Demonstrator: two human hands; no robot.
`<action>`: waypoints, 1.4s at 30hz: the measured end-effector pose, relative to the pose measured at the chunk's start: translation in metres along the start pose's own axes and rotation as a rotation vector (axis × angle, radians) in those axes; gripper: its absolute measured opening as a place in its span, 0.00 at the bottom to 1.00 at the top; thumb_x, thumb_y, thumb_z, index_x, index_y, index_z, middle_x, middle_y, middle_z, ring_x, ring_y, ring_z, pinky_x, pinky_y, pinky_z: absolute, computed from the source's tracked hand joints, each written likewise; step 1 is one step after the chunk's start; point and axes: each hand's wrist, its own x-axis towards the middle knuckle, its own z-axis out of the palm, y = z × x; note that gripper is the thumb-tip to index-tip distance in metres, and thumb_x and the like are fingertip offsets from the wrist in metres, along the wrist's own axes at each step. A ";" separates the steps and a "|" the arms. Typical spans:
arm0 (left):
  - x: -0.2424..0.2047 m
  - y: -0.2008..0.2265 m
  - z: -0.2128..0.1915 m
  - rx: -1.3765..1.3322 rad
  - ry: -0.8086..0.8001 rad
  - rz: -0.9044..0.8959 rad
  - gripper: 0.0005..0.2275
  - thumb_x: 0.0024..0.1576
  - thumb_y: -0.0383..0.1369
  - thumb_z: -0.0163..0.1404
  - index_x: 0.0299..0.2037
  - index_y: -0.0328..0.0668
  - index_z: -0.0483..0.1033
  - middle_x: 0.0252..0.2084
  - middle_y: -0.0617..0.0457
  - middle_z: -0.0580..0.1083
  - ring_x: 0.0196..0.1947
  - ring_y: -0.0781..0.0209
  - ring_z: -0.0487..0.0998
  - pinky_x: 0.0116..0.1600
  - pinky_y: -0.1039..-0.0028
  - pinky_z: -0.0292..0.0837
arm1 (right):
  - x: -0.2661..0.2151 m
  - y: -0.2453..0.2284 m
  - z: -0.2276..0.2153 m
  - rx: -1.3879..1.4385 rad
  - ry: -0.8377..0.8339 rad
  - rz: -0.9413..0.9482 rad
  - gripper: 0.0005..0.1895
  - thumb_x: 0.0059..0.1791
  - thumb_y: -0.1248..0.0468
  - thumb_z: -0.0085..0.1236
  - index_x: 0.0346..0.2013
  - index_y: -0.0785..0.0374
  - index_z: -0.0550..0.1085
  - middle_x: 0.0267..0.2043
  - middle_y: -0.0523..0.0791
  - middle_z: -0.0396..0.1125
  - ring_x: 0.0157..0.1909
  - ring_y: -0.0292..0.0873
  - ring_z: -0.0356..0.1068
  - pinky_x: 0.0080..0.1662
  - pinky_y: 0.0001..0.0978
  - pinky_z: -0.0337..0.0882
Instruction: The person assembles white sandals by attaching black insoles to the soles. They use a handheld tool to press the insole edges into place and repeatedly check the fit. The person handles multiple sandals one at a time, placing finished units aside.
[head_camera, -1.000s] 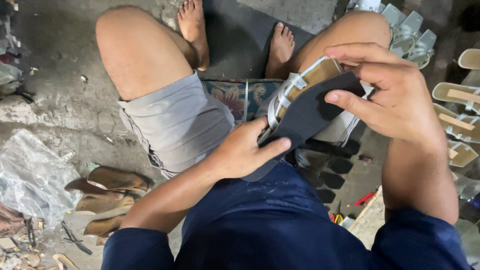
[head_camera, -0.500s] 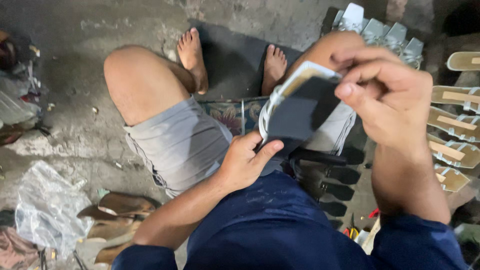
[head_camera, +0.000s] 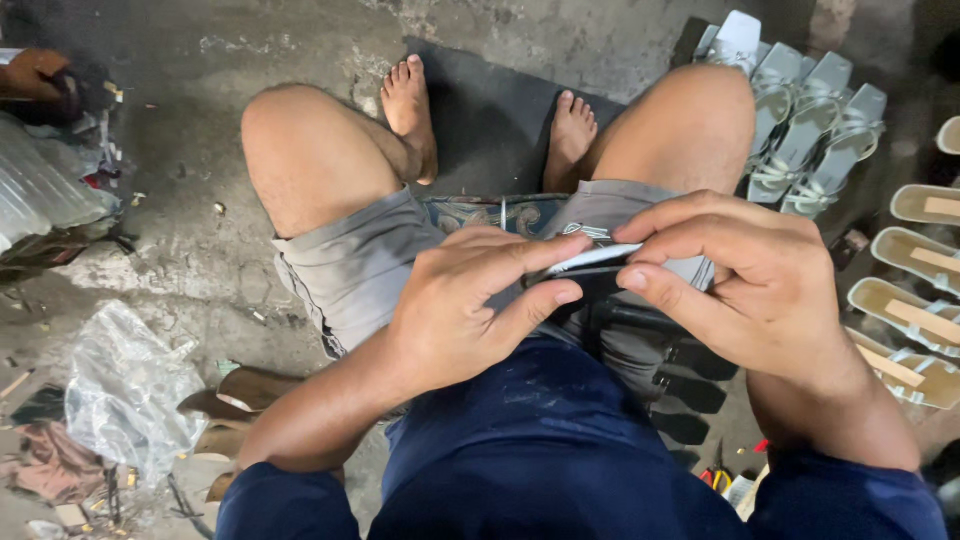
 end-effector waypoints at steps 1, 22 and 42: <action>-0.001 0.000 0.001 0.002 0.008 0.004 0.16 0.61 0.33 0.62 0.58 0.41 0.77 0.51 0.49 0.81 0.47 0.55 0.85 0.53 0.70 0.78 | -0.001 0.000 0.001 0.004 0.005 0.012 0.06 0.47 0.68 0.67 0.37 0.66 0.78 0.45 0.47 0.76 0.40 0.34 0.75 0.39 0.24 0.70; 0.001 -0.005 -0.010 0.125 0.144 -0.183 0.07 0.65 0.30 0.56 0.50 0.38 0.81 0.45 0.50 0.83 0.41 0.68 0.83 0.48 0.77 0.76 | -0.011 0.059 0.045 0.342 0.200 0.040 0.11 0.55 0.66 0.63 0.49 0.69 0.76 0.51 0.50 0.74 0.47 0.39 0.75 0.49 0.24 0.72; 0.024 -0.017 0.018 0.848 -0.150 0.258 0.14 0.63 0.38 0.56 0.56 0.44 0.79 0.58 0.57 0.75 0.56 0.61 0.74 0.63 0.64 0.63 | -0.029 0.107 0.051 -0.256 0.222 -0.200 0.14 0.45 0.64 0.74 0.42 0.62 0.80 0.49 0.47 0.75 0.55 0.47 0.75 0.64 0.46 0.71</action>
